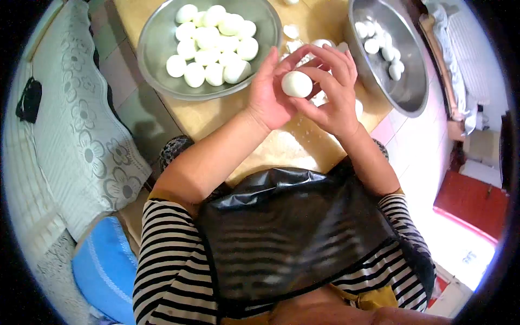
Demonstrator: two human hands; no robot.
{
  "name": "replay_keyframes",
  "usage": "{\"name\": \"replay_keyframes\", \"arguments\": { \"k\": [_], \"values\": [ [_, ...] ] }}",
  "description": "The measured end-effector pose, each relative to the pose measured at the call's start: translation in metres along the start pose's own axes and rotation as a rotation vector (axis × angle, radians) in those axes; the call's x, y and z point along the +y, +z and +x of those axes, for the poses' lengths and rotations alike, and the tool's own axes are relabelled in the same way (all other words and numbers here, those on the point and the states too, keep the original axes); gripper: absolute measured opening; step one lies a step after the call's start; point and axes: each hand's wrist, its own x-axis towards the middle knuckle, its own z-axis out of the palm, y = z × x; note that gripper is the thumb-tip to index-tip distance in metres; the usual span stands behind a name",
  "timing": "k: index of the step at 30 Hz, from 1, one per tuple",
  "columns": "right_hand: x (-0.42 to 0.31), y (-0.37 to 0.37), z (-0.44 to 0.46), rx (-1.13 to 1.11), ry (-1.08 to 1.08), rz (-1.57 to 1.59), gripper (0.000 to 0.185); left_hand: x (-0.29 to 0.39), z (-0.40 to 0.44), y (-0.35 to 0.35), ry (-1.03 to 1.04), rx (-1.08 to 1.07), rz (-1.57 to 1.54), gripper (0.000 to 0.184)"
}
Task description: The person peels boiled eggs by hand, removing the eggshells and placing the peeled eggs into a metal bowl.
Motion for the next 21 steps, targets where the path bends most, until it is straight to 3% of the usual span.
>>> {"name": "replay_keyframes", "arguments": {
  "k": [3, 4, 6, 10, 14, 15, 16, 18, 20, 21],
  "values": [
    [-0.006, -0.001, 0.02, 0.041, -0.013, -0.002, 0.046, -0.005, 0.005, -0.016, -0.053, -0.096, -0.059, 0.054],
    [-0.008, 0.0, 0.028, 0.032, -0.012, -0.022, 0.048, -0.011, 0.006, -0.02, 0.044, -0.088, 0.156, 0.049],
    [-0.012, 0.01, 0.048, 0.021, -0.033, -0.036, 0.052, -0.015, 0.009, -0.024, 0.01, 0.105, 0.32, 0.043],
    [-0.026, 0.032, 0.074, 0.021, 0.007, 0.016, 0.067, -0.017, -0.006, 0.008, 0.04, 0.139, 0.607, 0.034],
    [-0.032, 0.01, 0.071, 0.117, 0.083, 0.136, 0.05, -0.02, 0.003, -0.013, -0.026, 0.181, 1.047, 0.024],
    [-0.04, -0.003, 0.064, 0.11, 0.23, 0.208, 0.034, -0.021, 0.001, -0.012, -0.007, 0.18, 1.192, 0.022],
    [-0.024, -0.005, 0.055, 0.179, 0.146, 0.146, 0.025, -0.023, -0.001, -0.011, 0.042, 0.173, 1.167, 0.02],
    [-0.013, -0.016, 0.031, 0.234, 0.286, 0.188, 0.022, -0.024, -0.003, -0.009, 0.115, 0.175, 1.158, 0.024],
    [-0.008, -0.03, 0.007, 0.116, 0.66, 0.436, 0.027, -0.024, 0.0, -0.017, 0.213, 0.13, 1.118, 0.029],
    [-0.002, -0.032, -0.008, 0.071, 0.625, 0.424, 0.032, -0.026, 0.003, -0.021, 0.396, 0.042, 1.27, 0.031]
  ]
}}
